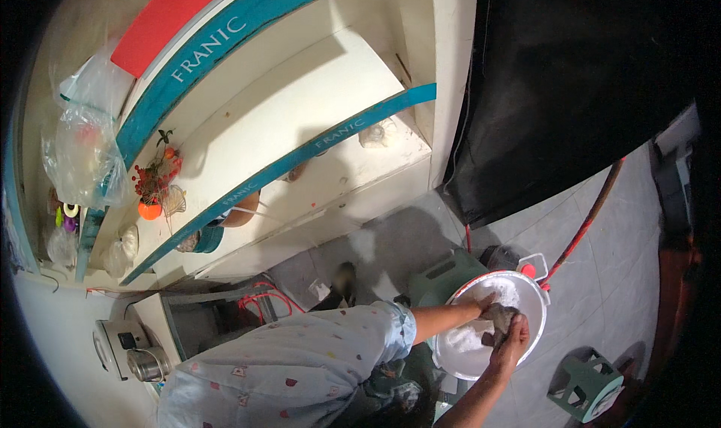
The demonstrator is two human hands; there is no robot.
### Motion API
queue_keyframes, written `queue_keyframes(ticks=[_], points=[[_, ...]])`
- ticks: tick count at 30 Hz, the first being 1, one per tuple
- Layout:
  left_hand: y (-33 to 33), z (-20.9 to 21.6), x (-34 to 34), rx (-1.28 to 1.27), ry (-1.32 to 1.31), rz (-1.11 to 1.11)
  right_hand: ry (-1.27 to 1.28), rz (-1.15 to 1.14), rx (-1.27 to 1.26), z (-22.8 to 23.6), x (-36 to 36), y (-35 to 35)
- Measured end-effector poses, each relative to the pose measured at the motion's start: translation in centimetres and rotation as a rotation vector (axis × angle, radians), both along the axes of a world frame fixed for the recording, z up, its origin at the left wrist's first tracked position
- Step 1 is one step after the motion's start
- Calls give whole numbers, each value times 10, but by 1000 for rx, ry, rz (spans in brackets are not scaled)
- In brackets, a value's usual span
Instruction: The person wipes the interior surfaces of a white shelving unit with a cloth, repeatedly dipping the cloth into a bucket of water. They remove and reposition several items including a red box, plastic bags, and a mug to access different areas, then wipe the shelves and side panels.
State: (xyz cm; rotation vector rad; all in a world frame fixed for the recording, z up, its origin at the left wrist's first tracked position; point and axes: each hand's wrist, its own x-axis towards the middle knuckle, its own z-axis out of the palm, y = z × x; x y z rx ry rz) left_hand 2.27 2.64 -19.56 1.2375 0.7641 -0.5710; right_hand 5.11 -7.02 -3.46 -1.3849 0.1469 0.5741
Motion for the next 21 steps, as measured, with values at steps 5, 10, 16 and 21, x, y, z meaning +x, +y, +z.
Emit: queue_keyframes(ticks=[5, 10, 16, 21], points=[[-9, -13, -12, -422, -9, 181, -168, -86, -53, -23, 3, 2], [6, 50, -5, -667, 116, 369, -568, 496, -629, -35, -21, -5], [-24, 28, -6, -815, 216, 630, -130, -111, -189, -102, -11, -32], [-40, -27, -3, -925, -26, 330, 288, -245, 548, -73, -11, 15]])
